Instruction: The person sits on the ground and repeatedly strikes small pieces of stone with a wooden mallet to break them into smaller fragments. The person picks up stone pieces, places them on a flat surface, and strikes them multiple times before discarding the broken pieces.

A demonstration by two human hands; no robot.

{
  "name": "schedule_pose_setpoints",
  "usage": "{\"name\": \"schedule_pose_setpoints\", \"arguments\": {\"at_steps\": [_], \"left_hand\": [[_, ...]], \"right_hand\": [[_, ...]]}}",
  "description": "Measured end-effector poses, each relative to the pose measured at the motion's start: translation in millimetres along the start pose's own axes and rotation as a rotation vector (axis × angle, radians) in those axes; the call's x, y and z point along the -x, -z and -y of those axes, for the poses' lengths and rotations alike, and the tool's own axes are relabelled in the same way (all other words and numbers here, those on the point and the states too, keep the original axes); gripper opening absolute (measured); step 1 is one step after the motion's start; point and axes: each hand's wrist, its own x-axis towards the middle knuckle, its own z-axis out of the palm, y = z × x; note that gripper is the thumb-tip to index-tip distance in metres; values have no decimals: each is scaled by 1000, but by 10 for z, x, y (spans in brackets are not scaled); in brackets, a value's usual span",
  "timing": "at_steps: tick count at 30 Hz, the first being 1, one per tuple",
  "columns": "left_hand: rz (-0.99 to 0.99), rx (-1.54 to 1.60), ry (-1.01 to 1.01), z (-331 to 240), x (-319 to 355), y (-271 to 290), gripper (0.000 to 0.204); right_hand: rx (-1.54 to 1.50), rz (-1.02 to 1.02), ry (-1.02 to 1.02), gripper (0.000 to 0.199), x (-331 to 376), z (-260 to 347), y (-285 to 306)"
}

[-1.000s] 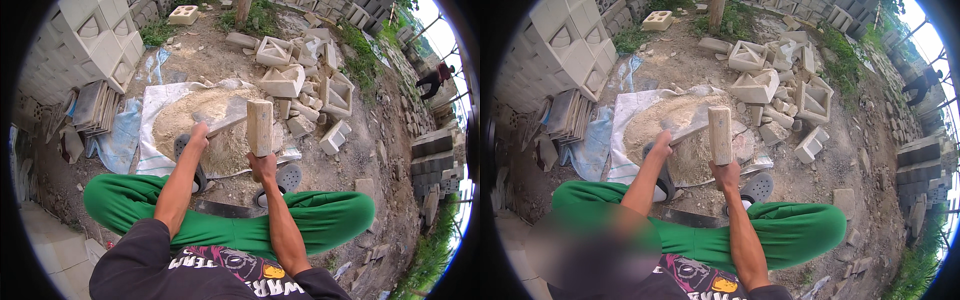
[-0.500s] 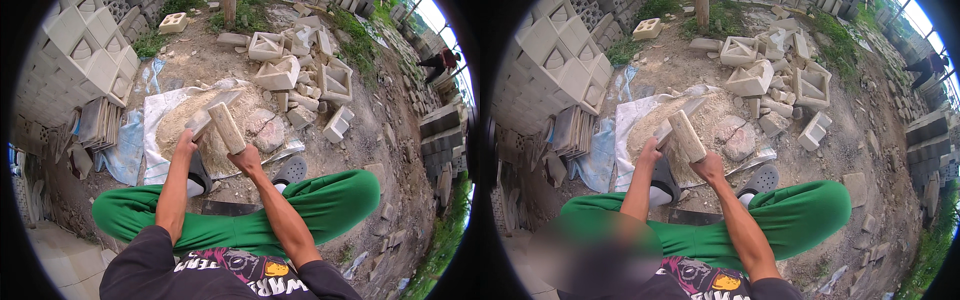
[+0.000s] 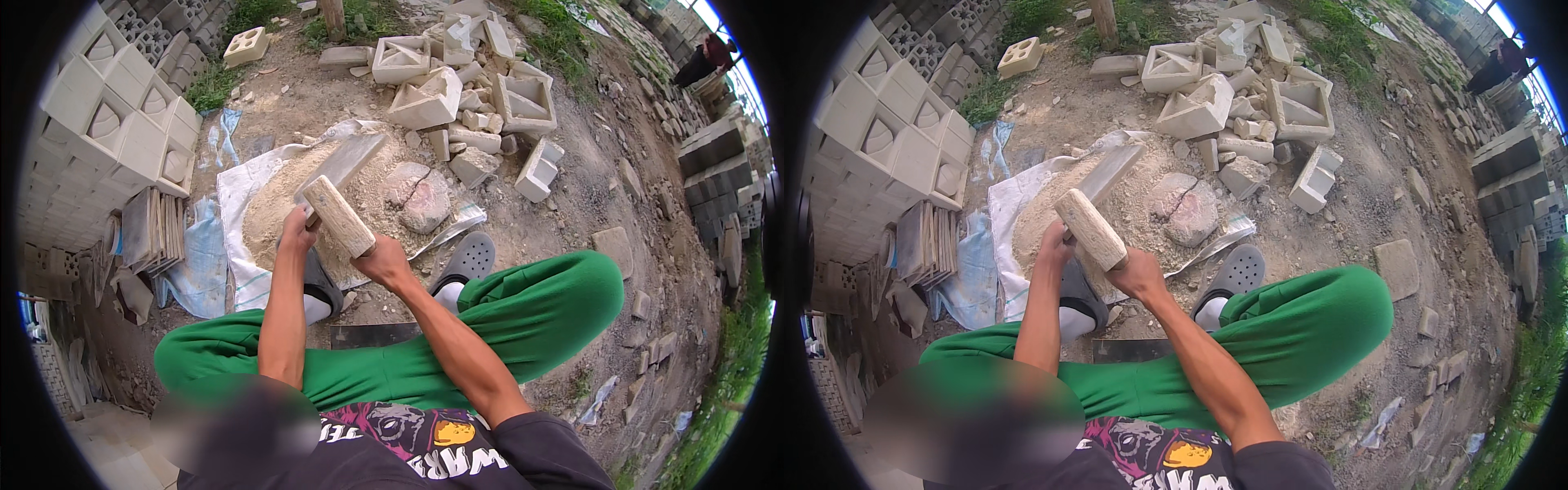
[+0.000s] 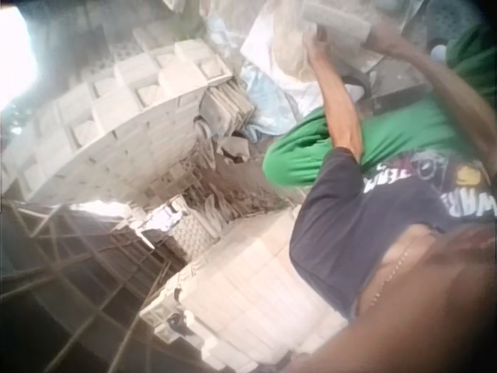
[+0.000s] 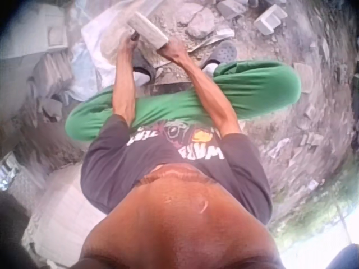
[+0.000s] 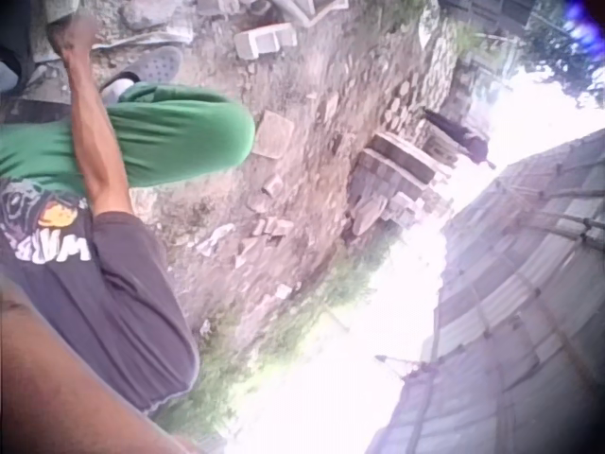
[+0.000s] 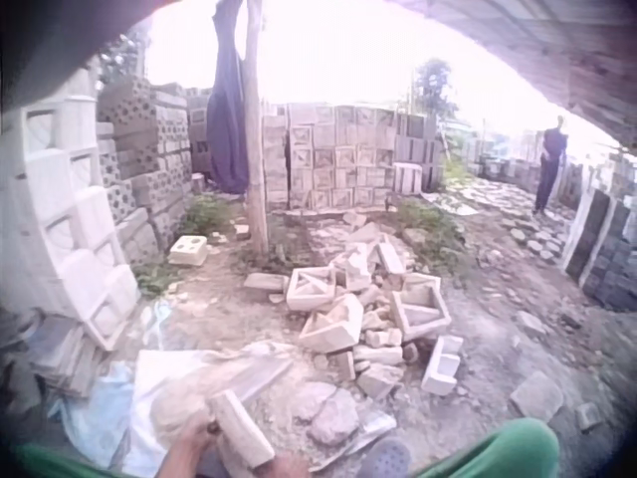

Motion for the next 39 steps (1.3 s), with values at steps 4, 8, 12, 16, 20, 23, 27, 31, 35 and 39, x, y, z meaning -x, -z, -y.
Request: {"name": "schedule_pose_setpoints", "arguments": {"at_steps": [4,8,12,16,20,23,27,31,35,39], "left_hand": [[221,-101,-100,214,-63,-226,25],[474,191,-136,811,-405,-204,26],[482,255,-202,1558,-631,-121,36],[216,-310,-472,1946,-226,-631,55],[-240,-908,-585,1854,97,-844,61],[-326,-1037,-558,1752,120,-827,44],[-316,-1057,-851,1689,70,-791,34],[-211,-1088,-794,1606,37,-951,36],[-139,-1088,-850,1422,-136,-1189,35],[-42,-1156,-929,1254,-328,-1330,27]], "right_hand": [[6,-60,-106,44,71,-5,222],[63,-36,-186,43,120,2,359],[27,-100,-219,44,186,-142,405],[-7,-207,-343,45,175,-541,486],[-123,-309,-402,41,107,-838,407],[-178,-390,-420,38,50,-1099,320],[-190,-272,-609,36,-10,-1145,368],[-140,-278,-613,37,-49,-1225,355],[-150,-315,-527,47,-127,-1291,311],[-52,-157,-682,53,-255,-1372,330]]}}
